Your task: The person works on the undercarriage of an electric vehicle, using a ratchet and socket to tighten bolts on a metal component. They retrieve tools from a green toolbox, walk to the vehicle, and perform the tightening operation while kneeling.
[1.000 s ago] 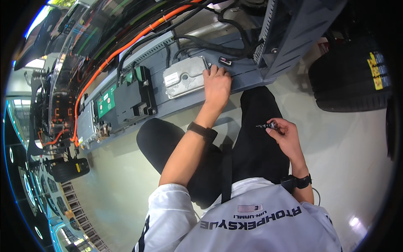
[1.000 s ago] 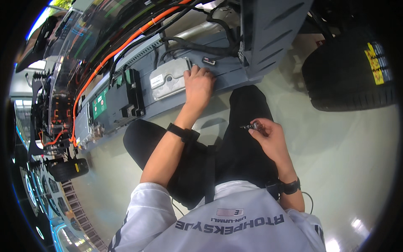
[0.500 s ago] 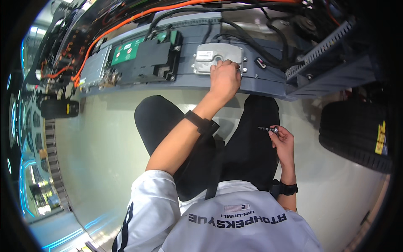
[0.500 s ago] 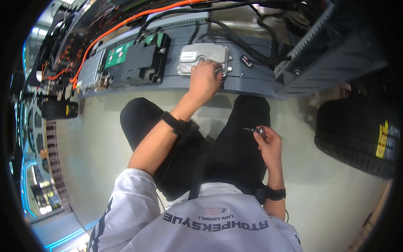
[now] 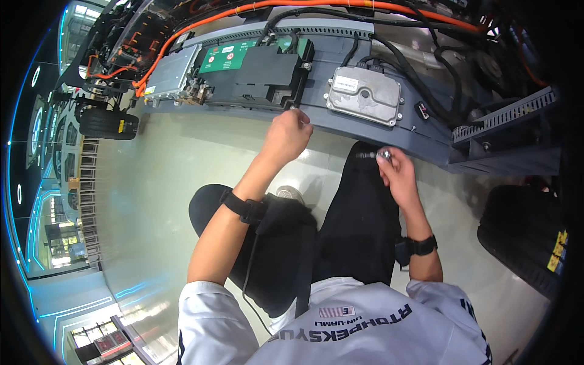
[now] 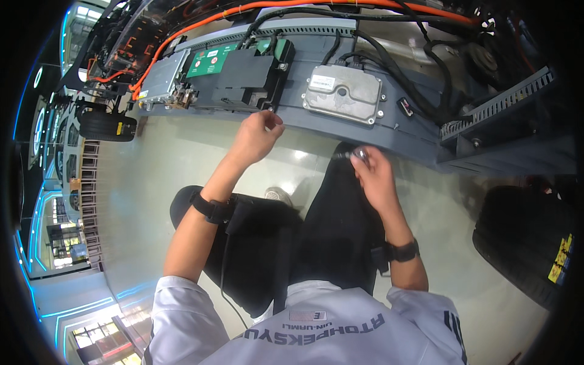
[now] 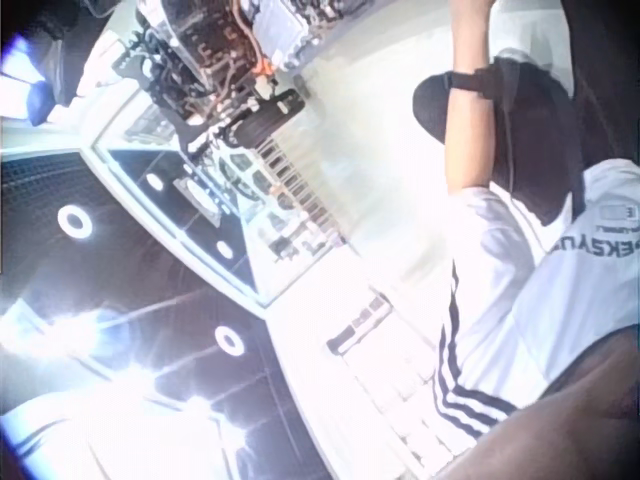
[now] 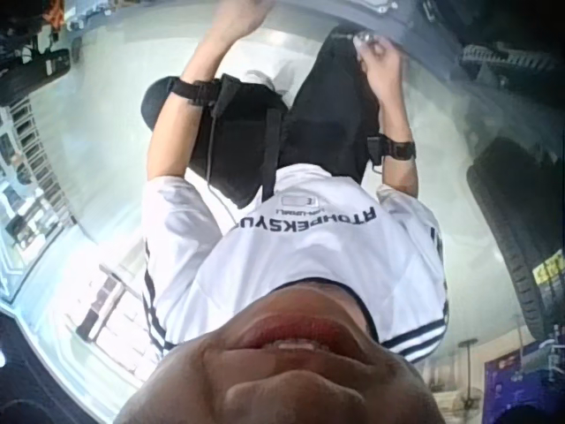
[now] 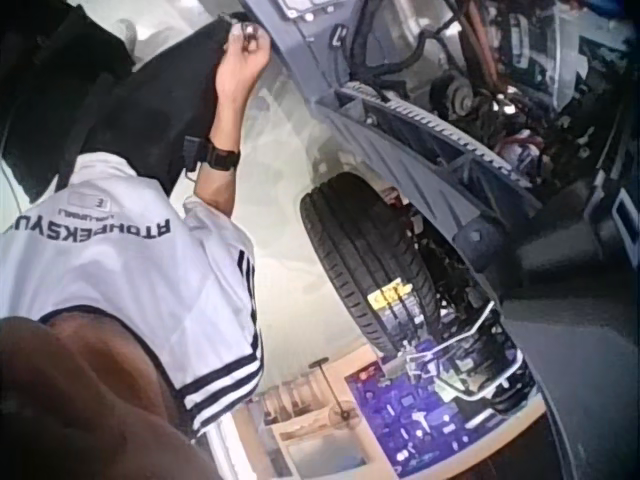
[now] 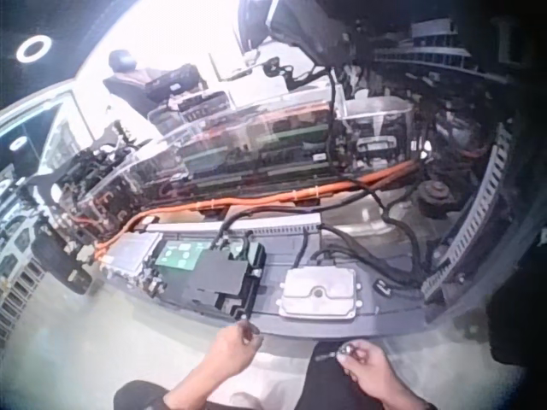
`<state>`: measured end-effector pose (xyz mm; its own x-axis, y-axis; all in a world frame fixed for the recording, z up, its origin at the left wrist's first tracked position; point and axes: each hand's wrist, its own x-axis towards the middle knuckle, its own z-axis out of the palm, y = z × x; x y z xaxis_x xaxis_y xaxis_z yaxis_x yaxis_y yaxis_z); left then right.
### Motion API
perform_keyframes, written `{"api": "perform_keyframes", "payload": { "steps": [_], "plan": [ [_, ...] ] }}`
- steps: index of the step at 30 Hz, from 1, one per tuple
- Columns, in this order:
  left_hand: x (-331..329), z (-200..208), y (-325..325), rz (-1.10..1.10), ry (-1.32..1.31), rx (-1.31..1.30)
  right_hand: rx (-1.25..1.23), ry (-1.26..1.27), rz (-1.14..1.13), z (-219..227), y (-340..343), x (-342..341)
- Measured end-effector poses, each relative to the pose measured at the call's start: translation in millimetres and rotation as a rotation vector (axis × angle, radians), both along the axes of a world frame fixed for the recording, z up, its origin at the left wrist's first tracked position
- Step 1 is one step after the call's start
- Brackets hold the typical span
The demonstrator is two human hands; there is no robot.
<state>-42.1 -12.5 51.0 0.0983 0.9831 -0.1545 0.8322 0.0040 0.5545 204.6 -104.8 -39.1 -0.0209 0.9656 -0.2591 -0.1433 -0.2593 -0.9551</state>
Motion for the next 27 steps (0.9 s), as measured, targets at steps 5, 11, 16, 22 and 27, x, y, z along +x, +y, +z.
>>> {"api": "perform_keyframes", "payload": {
  "steps": [5,11,16,22,27],
  "plan": [
    [16.1,-7.9,-0.2,0.031,-0.087,0.026,0.254,-0.234,-0.021,49.6,69.1,-13.4],
    [25.5,-49.3,4.9,-0.009,-0.083,0.062,0.380,-0.834,0.169,76.1,129.0,-44.5],
    [28.0,-44.6,6.4,-0.015,-0.130,-0.041,0.417,-1.029,0.222,83.5,143.4,-64.9],
    [31.3,-40.7,10.5,-0.161,-0.041,-0.027,0.393,-1.121,0.264,87.3,151.2,-81.6],
    [21.3,-41.3,10.4,-0.224,-0.051,-0.095,0.423,-1.238,0.380,94.0,149.8,-92.3]
  ]
}}
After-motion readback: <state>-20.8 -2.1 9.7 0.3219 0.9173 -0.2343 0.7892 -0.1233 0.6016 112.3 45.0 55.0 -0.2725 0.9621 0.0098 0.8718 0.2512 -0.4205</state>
